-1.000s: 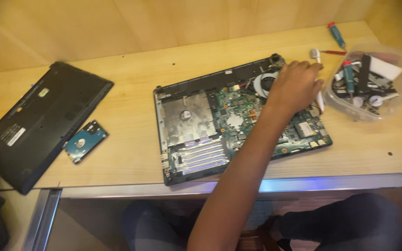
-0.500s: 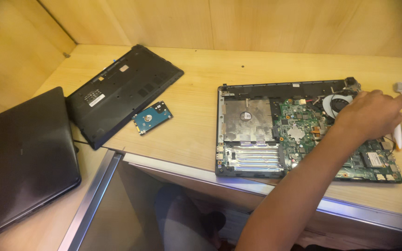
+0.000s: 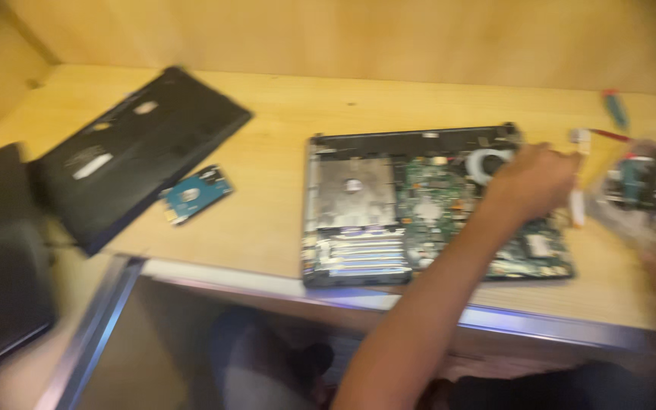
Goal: The person uses a screwdriver to remove screws from a disassembled laptop motherboard. They place the removed screws into a plastic container and continue unscrewing various components from the board.
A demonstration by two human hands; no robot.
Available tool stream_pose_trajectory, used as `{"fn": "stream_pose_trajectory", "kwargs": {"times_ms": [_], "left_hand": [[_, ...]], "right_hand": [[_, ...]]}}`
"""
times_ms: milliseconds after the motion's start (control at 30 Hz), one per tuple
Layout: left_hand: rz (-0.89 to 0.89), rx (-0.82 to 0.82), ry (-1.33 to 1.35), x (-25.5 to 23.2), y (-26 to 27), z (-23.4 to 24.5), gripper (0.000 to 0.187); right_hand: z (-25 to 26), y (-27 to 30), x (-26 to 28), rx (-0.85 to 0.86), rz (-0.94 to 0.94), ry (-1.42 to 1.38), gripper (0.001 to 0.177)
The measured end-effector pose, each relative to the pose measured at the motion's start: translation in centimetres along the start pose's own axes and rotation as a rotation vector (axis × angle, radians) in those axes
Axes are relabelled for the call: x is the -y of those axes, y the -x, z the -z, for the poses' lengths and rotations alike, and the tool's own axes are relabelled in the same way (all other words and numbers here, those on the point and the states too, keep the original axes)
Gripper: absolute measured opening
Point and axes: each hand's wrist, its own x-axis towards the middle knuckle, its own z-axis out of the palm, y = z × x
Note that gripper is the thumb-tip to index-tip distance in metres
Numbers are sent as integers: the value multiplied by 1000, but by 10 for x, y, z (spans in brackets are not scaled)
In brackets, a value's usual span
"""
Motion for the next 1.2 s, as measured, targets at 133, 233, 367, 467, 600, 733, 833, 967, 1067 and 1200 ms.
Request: {"fn": "stream_pose_trajectory", "kwargs": {"times_ms": [133, 233, 367, 467, 600, 733, 833, 967, 1067, 1200], "left_hand": [[-7, -55, 67, -3, 13, 26, 16], [-42, -42, 61, -14, 12, 41, 17], [-44, -8, 101, -21, 9, 47, 16], [-25, -17, 53, -22, 12, 48, 14], [-1, 6, 37, -24, 13, 50, 18], [-18, -25, 26, -24, 14, 49, 17], [108, 119, 79, -28, 12, 63, 16], [96, 129, 95, -27, 12, 64, 16], [113, 142, 104, -28, 10, 64, 17], [129, 171, 112, -28, 9, 67, 17]], "right_hand": [[47, 13, 233, 136, -554, 637, 45], [60, 29, 226, 44, -509, 505, 46], [78, 35, 234, 51, -599, 373, 49], [91, 30, 228, 133, -532, 292, 39], [99, 2, 241, 162, -515, 362, 21], [95, -33, 256, 441, -504, 607, 49], [92, -47, 254, 593, -363, 604, 63], [95, -57, 244, 600, -344, 598, 51], [101, -58, 244, 600, -375, 548, 46], [100, -56, 233, 615, -383, 640, 40]]}}
